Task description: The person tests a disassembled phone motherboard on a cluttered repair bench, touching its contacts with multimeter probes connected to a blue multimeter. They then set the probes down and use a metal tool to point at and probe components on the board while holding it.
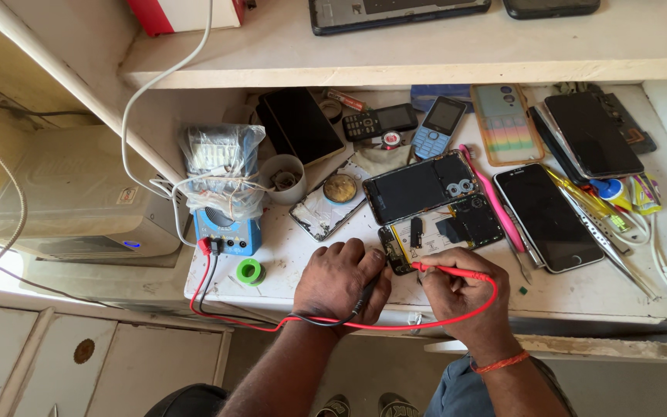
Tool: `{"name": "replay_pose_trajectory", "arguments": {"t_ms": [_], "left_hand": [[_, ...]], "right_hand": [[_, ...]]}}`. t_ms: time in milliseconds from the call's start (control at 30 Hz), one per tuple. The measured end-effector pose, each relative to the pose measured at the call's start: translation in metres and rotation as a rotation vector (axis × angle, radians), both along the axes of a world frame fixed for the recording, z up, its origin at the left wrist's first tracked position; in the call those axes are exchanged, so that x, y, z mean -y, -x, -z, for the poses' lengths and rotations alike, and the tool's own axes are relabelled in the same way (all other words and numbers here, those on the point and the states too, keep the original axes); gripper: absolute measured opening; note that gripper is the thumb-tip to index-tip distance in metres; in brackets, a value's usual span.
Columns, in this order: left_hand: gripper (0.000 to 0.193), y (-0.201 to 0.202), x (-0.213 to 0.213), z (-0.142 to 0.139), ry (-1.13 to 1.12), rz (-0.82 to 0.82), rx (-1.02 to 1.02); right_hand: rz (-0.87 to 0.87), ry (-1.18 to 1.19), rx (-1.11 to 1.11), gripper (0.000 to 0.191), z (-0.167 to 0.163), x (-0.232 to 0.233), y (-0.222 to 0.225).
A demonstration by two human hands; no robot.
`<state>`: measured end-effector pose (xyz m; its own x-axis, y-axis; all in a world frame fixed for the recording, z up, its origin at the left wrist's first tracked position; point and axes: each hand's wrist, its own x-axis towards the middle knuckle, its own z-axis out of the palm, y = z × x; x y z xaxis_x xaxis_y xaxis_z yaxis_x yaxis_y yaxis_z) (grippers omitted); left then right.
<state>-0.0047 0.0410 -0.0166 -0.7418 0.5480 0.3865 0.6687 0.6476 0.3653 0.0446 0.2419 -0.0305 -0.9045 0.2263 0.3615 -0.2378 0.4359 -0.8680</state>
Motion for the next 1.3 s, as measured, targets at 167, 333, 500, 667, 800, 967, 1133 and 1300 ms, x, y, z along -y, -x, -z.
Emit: {"name": "replay_pose_trajectory", "arguments": {"t_ms": [167, 333, 500, 667, 800, 967, 1133, 1300], "left_hand": [[0.021, 0.0004, 0.0004, -0.0007, 0.015, -0.005, 0.019], [0.021, -0.0013, -0.0010, -0.0012, 0.014, 0.000, -0.002], [0.021, -0.0019, -0.0023, -0.0009, 0.003, 0.007, -0.017], [0.021, -0.0020, -0.0035, -0.0002, 0.011, 0.001, -0.002], [0.022, -0.0017, -0.0017, -0.0006, 0.028, -0.008, 0.005], [0.022, -0.0021, -0.0012, -0.0010, 0.047, -0.006, 0.030], [0.022, -0.0010, -0.0025, 0.0004, 0.023, -0.004, 0.002], [0.022, -0.0013, 0.0003, 0.0032, 0.008, -0.007, -0.008]], "right_hand": [[0.000, 0.007, 0.013, 0.014, 0.0003, 0.0012, 0.0011], [-0.002, 0.010, 0.007, 0.013, 0.0013, -0.0007, 0.0001], [0.007, 0.003, 0.005, 0.013, 0.0022, -0.0020, -0.0011], [0.037, 0.046, 0.000, 0.014, 0.0021, -0.0012, -0.0032], [0.014, 0.083, -0.005, 0.015, 0.0014, 0.0011, -0.0038], [0.016, 0.030, -0.020, 0.014, 0.0003, 0.0013, -0.0027], [0.012, 0.015, -0.016, 0.015, -0.0004, 0.0002, -0.0030], [0.008, 0.000, -0.023, 0.015, 0.0009, 0.0026, -0.0033]]}}
